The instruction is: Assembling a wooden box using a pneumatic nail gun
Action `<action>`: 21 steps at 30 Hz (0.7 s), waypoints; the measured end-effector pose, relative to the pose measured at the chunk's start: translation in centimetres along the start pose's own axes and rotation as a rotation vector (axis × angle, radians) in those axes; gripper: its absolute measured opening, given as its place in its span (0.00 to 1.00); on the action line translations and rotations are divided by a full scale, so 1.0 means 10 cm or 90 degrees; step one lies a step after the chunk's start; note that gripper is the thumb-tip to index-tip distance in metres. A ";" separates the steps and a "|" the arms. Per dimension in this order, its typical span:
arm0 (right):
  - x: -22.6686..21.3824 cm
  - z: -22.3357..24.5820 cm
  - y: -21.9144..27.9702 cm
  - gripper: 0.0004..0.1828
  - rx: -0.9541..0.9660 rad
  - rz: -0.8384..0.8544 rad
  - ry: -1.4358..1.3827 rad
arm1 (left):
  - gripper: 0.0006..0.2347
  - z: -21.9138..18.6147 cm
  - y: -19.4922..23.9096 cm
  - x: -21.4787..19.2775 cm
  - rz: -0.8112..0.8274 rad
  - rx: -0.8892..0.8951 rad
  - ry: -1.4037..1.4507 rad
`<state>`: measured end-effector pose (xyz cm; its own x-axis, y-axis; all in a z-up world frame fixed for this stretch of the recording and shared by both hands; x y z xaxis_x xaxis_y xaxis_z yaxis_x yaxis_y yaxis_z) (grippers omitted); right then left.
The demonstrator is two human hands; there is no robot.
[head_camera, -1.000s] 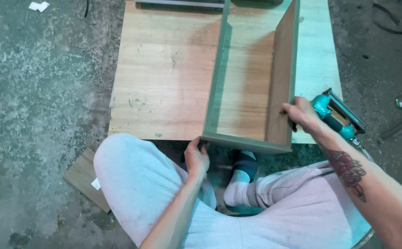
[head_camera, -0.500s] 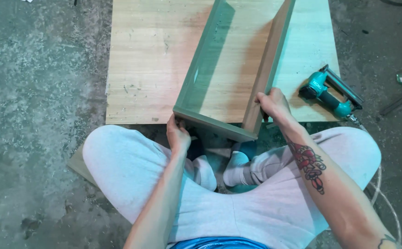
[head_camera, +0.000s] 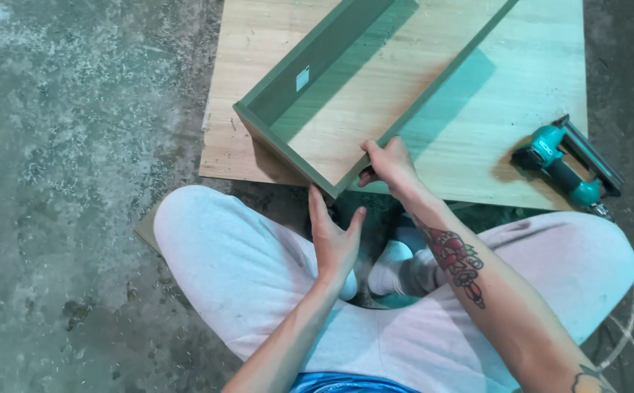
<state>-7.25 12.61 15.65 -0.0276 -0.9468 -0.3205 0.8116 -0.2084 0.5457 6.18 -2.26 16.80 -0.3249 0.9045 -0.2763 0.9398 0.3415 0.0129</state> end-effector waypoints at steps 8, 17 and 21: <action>-0.84 1.05 -0.18 0.29 -0.369 0.017 0.765 | 0.33 0.29 -0.59 -0.30 -0.151 0.183 -0.211; -1.72 1.35 -1.56 0.39 -0.618 -0.229 1.162 | 0.31 -0.01 -0.99 -0.50 -0.104 0.247 -0.428; -1.43 1.34 -1.57 0.11 -0.701 -0.108 1.125 | 0.30 0.01 -1.49 -0.86 -0.051 0.262 -0.607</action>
<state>-27.43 26.13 21.99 -0.2040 0.3935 -0.8964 0.8103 0.5816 0.0709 -5.04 -15.18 18.90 -0.3372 0.2452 -0.9089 0.9410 0.1158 -0.3179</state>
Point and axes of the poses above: each hand's wrist, its own y-axis away from the middle knuckle, its own x-axis out of the palm, z = x × y, the point moved 6 cm from there along -y, towards the middle knuckle, and after that the axes turned 2 degrees about -y, right-handed, at the moved point
